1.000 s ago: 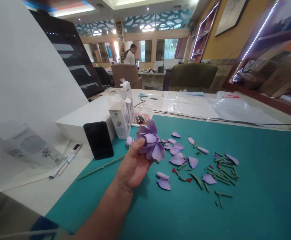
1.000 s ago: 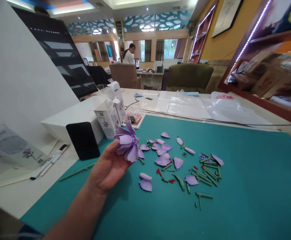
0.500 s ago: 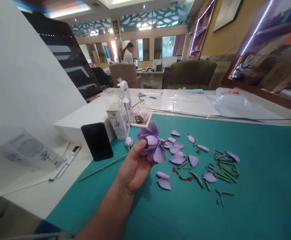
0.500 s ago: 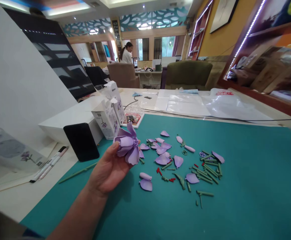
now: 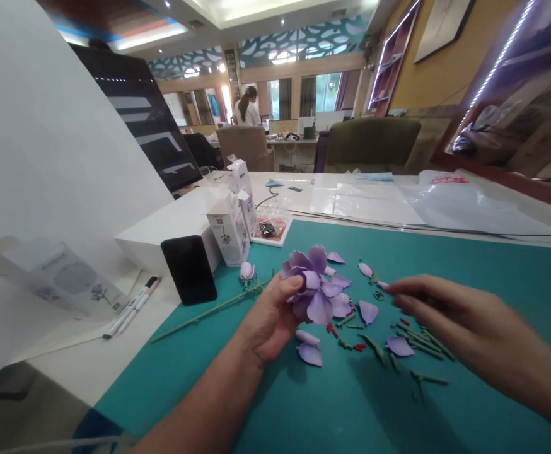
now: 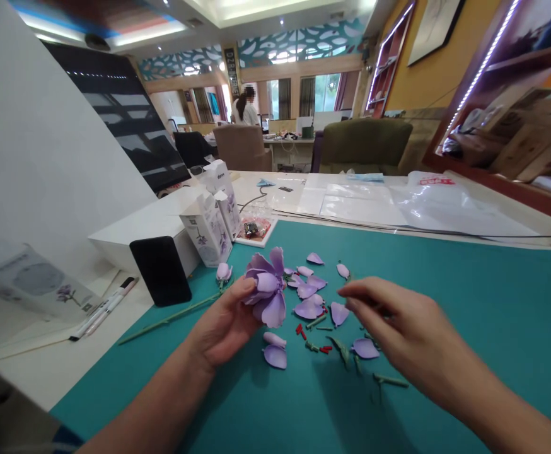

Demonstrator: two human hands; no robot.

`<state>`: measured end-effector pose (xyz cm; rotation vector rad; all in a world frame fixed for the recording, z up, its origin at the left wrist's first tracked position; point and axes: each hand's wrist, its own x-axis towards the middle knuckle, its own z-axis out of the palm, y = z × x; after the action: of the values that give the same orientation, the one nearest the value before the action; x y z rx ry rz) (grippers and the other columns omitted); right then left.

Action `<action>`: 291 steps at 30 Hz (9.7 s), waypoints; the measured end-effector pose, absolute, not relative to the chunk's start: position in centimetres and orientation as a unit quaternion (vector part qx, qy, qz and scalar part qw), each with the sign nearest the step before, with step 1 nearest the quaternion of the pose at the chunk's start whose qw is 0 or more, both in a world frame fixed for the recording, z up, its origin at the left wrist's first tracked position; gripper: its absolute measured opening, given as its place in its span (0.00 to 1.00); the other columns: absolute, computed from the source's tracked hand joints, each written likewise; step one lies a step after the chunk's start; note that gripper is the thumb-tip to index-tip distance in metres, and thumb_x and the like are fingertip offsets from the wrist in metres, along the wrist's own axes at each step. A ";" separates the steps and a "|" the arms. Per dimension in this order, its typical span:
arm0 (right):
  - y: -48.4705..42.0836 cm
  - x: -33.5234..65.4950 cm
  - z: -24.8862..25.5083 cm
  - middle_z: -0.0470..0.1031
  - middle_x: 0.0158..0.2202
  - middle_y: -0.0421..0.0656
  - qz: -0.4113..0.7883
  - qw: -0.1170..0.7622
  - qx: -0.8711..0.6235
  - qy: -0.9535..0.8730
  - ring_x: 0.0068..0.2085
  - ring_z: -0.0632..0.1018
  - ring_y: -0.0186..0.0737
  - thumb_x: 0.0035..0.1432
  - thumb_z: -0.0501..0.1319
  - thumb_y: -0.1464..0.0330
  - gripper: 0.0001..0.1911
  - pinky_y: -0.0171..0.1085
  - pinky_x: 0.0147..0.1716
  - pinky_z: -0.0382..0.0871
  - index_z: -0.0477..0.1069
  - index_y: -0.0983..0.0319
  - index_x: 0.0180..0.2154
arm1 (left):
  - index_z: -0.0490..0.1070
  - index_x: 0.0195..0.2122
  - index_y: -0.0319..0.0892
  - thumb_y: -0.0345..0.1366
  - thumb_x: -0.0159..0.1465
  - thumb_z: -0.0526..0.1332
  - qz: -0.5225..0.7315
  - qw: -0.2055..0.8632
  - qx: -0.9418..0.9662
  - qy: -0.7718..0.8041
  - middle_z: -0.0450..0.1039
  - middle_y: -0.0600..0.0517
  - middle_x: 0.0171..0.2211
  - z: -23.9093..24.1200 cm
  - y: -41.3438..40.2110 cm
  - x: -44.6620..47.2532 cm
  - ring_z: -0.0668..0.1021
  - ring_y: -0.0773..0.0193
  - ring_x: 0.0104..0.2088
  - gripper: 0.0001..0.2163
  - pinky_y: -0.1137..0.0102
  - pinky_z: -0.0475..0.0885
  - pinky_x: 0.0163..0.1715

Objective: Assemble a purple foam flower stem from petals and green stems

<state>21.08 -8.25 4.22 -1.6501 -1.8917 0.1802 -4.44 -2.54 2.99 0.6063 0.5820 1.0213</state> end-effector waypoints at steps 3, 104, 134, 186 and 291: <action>-3.5 19.9 4.1 0.80 0.34 0.43 0.125 0.306 -0.624 -0.708 0.32 0.78 0.42 0.58 0.55 0.57 0.15 0.36 0.26 0.70 0.76 0.57 0.37 | 0.69 0.34 0.41 0.36 0.48 0.69 0.482 0.770 0.304 0.287 0.71 0.57 0.26 3.9 -1.8 -3.7 0.71 0.71 0.24 0.13 0.74 0.66 0.25; -1.4 16.9 1.0 0.62 0.14 0.35 0.435 0.444 -0.578 -0.530 0.18 0.61 0.30 0.43 0.64 0.51 0.20 0.31 0.18 0.53 0.65 0.61 0.19 | 0.73 0.32 0.39 0.36 0.47 0.70 0.470 0.770 0.292 0.317 0.75 0.53 0.29 0.0 1.3 -0.5 0.75 0.67 0.29 0.12 0.73 0.69 0.30; -1.6 16.9 1.1 0.63 0.16 0.36 0.398 0.443 -0.570 -0.566 0.20 0.63 0.31 0.47 0.60 0.52 0.19 0.32 0.19 0.55 0.63 0.61 0.20 | 0.76 0.30 0.38 0.37 0.46 0.71 0.466 0.757 0.328 0.321 0.76 0.53 0.28 0.2 1.0 -0.2 0.74 0.68 0.28 0.11 0.73 0.68 0.32; -3.1 18.2 3.7 0.71 0.21 0.40 0.134 0.428 -0.581 -0.679 0.24 0.69 0.35 0.54 0.59 0.61 0.13 0.34 0.23 0.59 0.70 0.60 0.22 | 0.74 0.37 0.38 0.37 0.44 0.72 0.446 0.730 0.394 0.337 0.75 0.50 0.34 0.6 0.2 0.0 0.75 0.63 0.32 0.19 0.69 0.68 0.36; -3.0 17.2 1.7 0.68 0.18 0.37 0.076 0.423 -0.581 -0.692 0.21 0.66 0.32 0.55 0.58 0.65 0.12 0.32 0.22 0.55 0.66 0.60 0.21 | 0.73 0.43 0.38 0.39 0.45 0.69 0.374 0.533 0.619 0.439 0.76 0.47 0.38 0.8 -0.4 -0.2 0.75 0.57 0.39 0.23 0.67 0.69 0.40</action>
<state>17.20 -3.04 1.74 -1.4539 -1.7314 0.1893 -0.16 -0.39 0.80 1.4766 1.0454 0.8908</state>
